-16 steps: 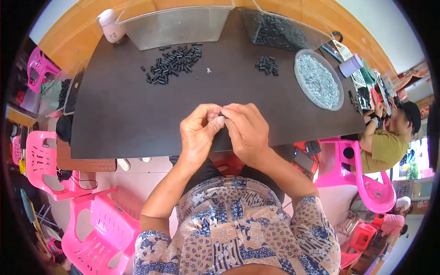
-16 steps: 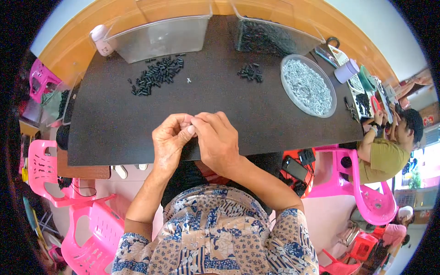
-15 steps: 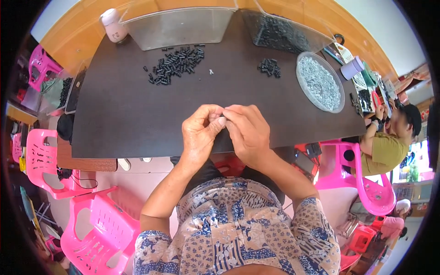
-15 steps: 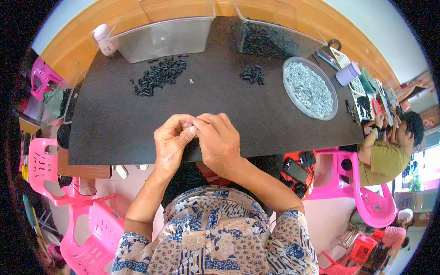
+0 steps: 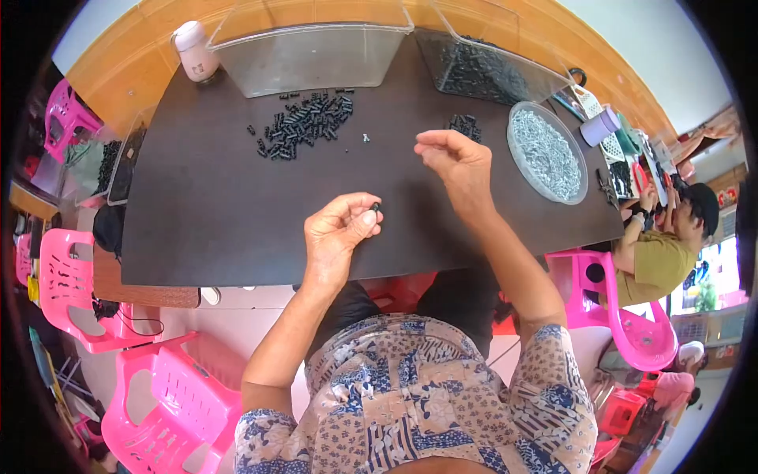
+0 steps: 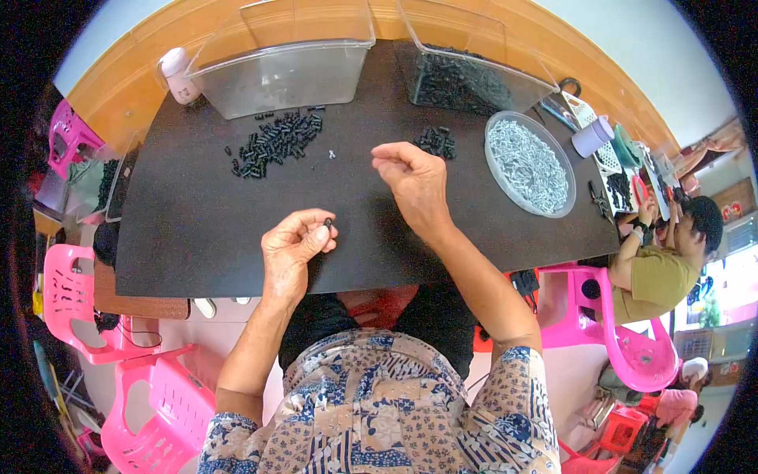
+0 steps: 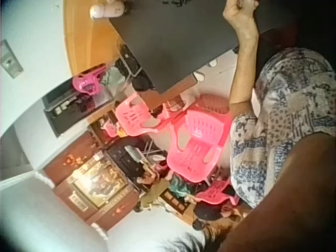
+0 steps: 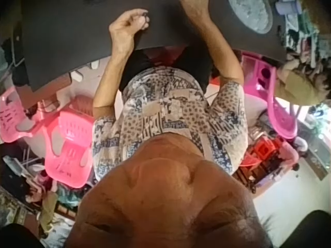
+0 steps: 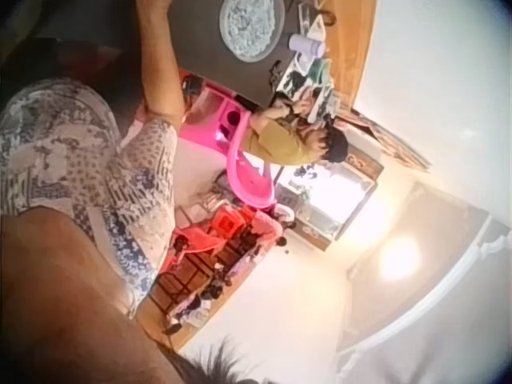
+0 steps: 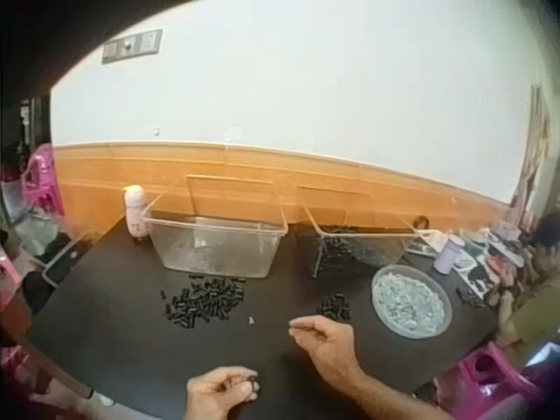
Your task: The person repeatedly assembles two small black plastic components by hand at a workbench.
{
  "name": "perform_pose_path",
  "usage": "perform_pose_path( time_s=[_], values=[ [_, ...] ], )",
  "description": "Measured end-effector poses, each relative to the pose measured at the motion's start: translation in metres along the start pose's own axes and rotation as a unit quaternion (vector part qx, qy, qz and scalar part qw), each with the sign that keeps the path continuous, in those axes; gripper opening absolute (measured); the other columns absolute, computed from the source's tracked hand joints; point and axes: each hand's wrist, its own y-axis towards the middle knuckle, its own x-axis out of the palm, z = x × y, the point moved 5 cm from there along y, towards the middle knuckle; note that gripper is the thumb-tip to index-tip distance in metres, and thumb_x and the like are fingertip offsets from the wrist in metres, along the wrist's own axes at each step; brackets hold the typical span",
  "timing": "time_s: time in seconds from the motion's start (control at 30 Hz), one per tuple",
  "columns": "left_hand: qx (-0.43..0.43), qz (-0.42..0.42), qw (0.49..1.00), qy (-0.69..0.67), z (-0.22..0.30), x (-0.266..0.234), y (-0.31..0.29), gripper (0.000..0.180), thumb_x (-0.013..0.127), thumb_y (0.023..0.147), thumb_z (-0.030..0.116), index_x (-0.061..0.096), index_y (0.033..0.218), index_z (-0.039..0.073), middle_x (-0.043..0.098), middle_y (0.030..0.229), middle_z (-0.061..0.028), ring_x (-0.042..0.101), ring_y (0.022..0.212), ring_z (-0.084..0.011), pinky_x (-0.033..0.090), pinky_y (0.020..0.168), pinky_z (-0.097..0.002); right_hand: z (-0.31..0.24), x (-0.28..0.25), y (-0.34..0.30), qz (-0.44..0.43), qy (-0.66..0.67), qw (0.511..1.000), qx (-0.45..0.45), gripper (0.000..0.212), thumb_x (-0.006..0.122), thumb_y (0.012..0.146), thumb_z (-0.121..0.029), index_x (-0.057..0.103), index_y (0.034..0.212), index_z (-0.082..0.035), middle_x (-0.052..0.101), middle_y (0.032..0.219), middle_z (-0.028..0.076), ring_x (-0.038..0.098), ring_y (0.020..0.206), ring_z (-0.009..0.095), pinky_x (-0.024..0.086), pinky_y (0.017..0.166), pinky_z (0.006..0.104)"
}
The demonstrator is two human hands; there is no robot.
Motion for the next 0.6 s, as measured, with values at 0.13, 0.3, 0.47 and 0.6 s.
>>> perform_pose_path(
  time_s=[0.13,0.3,0.47,0.6],
  values=[
    [0.004,-0.023,1.000,0.006,-0.001,0.003,0.001,0.018,0.065,0.082,0.007,0.064,0.098,-0.002,0.063,0.084,-0.0054,0.060,0.075,-0.0105,0.051,0.069,-0.0225,0.020,-0.004,0.024,-0.011,-0.097,0.994,-0.044,0.015,0.061,0.077,0.002,0.066,0.090,0.003,0.066,0.078,0.005,0.060,0.076,0.009,0.047,0.067,0.0221],
    [0.015,-0.018,0.999,0.029,-0.002,0.001,-0.003,0.019,0.066,0.081,0.009,0.064,0.097,-0.003,0.064,0.082,-0.0072,0.060,0.073,-0.0115,0.051,0.068,-0.0232,0.022,0.039,0.075,0.021,-0.269,0.933,-0.238,0.010,0.059,0.075,-0.008,0.067,0.080,-0.006,0.065,0.080,0.014,0.061,0.077,0.032,0.048,0.072,0.0403],
    [-0.002,-0.017,1.000,0.008,-0.002,0.004,-0.003,0.019,0.067,0.081,0.010,0.064,0.096,-0.003,0.064,0.082,-0.0074,0.059,0.072,-0.0111,0.051,0.068,-0.0232,0.024,0.083,0.118,0.016,-0.376,0.874,-0.308,0.011,0.058,0.073,-0.004,0.066,0.081,-0.006,0.064,0.083,0.012,0.058,0.080,0.032,0.047,0.072,0.0416],
    [-0.003,-0.016,1.000,-0.005,-0.004,0.002,-0.004,0.017,0.067,0.081,0.008,0.065,0.095,-0.002,0.064,0.082,-0.0070,0.060,0.073,-0.0111,0.051,0.068,-0.0233,0.034,0.100,0.131,-0.002,-0.446,0.837,-0.317,0.011,0.057,0.071,-0.002,0.065,0.078,-0.006,0.060,0.080,0.012,0.056,0.079,0.032,0.047,0.070,0.0418]
  ],
)
